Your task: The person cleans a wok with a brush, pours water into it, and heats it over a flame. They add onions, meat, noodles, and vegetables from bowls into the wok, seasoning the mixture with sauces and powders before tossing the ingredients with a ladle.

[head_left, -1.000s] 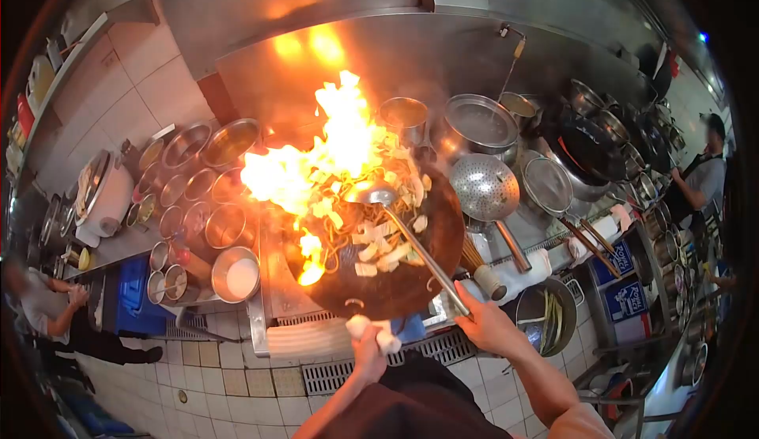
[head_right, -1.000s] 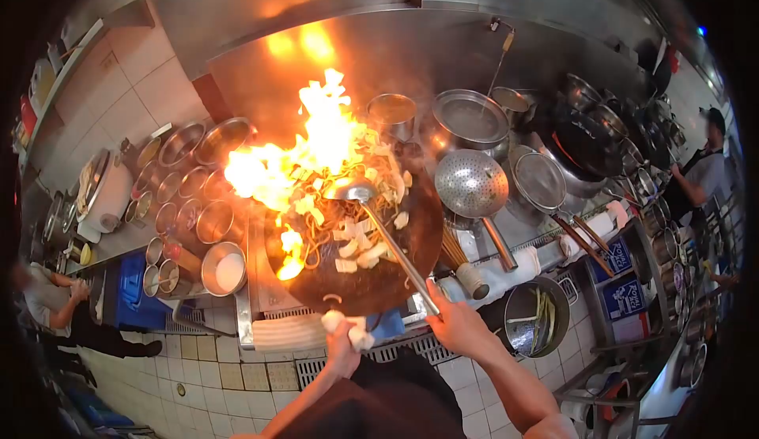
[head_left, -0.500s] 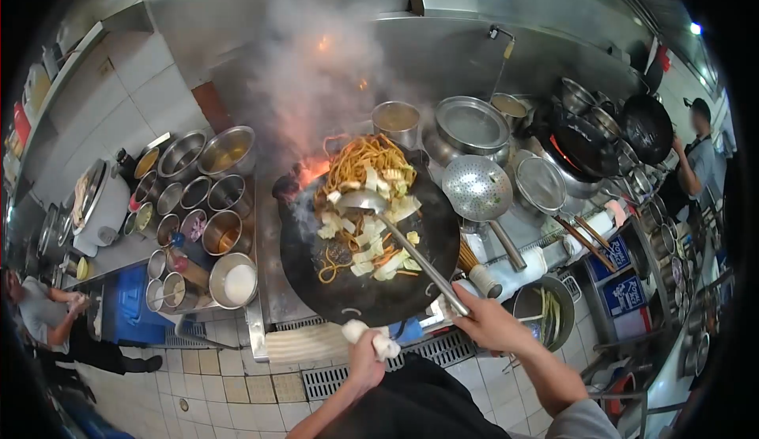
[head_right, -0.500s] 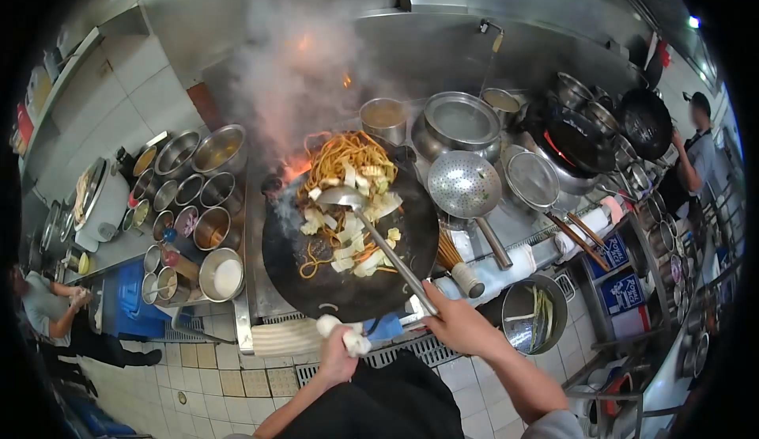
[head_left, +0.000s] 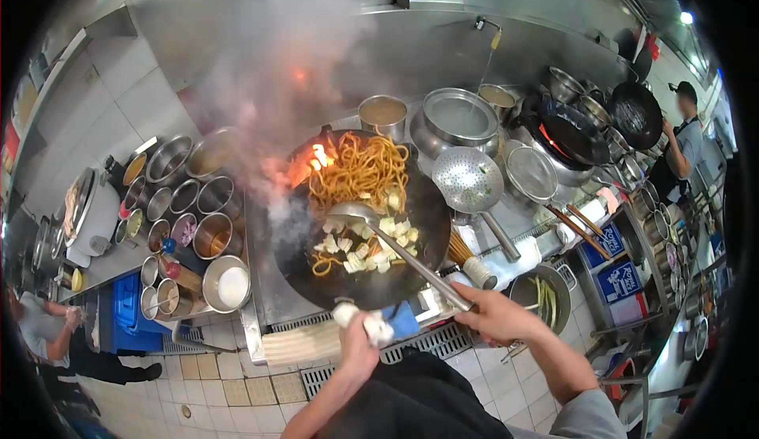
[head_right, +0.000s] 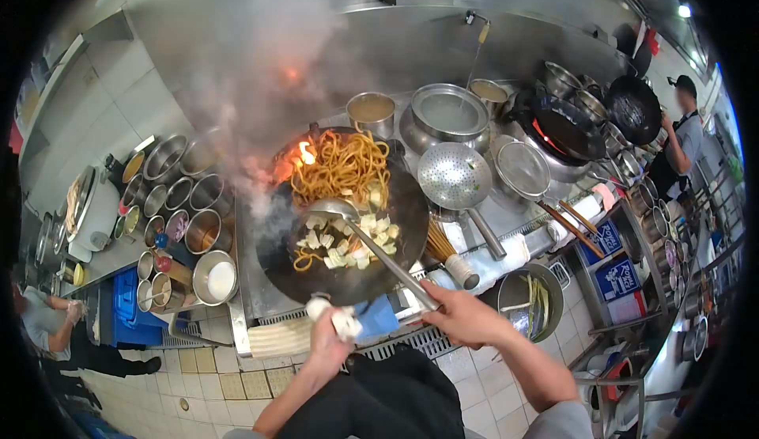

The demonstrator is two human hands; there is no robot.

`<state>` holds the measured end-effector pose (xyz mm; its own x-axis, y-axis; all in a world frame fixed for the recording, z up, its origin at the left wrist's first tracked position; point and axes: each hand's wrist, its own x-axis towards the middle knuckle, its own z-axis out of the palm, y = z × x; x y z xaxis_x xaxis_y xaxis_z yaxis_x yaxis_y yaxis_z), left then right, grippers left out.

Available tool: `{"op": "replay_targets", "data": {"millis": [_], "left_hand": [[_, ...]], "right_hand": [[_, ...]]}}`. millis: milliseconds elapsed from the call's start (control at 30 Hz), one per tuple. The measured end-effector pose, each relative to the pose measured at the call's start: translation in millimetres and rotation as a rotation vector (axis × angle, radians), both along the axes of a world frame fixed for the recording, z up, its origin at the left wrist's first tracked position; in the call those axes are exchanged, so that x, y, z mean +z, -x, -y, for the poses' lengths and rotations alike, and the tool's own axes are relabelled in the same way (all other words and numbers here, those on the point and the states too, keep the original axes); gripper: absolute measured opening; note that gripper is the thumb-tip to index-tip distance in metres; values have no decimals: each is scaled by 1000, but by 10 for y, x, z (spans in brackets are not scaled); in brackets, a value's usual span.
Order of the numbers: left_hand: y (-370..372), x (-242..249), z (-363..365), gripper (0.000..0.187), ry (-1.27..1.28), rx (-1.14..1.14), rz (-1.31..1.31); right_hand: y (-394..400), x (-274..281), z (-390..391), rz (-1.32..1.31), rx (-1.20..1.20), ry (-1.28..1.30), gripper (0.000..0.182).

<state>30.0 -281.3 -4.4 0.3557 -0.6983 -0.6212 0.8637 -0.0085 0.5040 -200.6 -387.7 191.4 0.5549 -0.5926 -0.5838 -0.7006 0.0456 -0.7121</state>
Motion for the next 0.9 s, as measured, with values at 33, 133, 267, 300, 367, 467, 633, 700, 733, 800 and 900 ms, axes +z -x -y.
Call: {"op": "replay_targets", "data": {"millis": [33,133,267,300,367,467,633,700,733,800,900], "left_hand": [[-68,151,158,5,16,3,8],[-217,49,570,3,12,28,17],[42,-172,250,17,45,80,100],[125,-50,74,20,33,37,89],[106,-209,2,14,-40,130,131],[-245,-342,410,10,17,161,66],[-603,-446,952,11,15,151,159],[-702,-642,1042,12,70,119,164],[-715,-657,1061,13,97,103,165],[-711,-584,991,16,76,10,190],[-701,-369,760,23,58,-85,203]], "right_hand": [[56,-72,61,97,-1,-60,67],[-23,-313,225,27,22,71,67],[-148,-740,258,-23,116,541,66],[-120,-843,248,-14,160,703,65],[-16,-311,126,-48,178,595,64],[335,297,-66,-96,215,387,64],[578,265,-31,-252,344,520,65],[491,-101,107,-211,236,501,64],[395,-221,165,-127,106,389,63],[240,-402,210,48,-118,218,64],[47,-898,139,303,-322,176,68]]}}
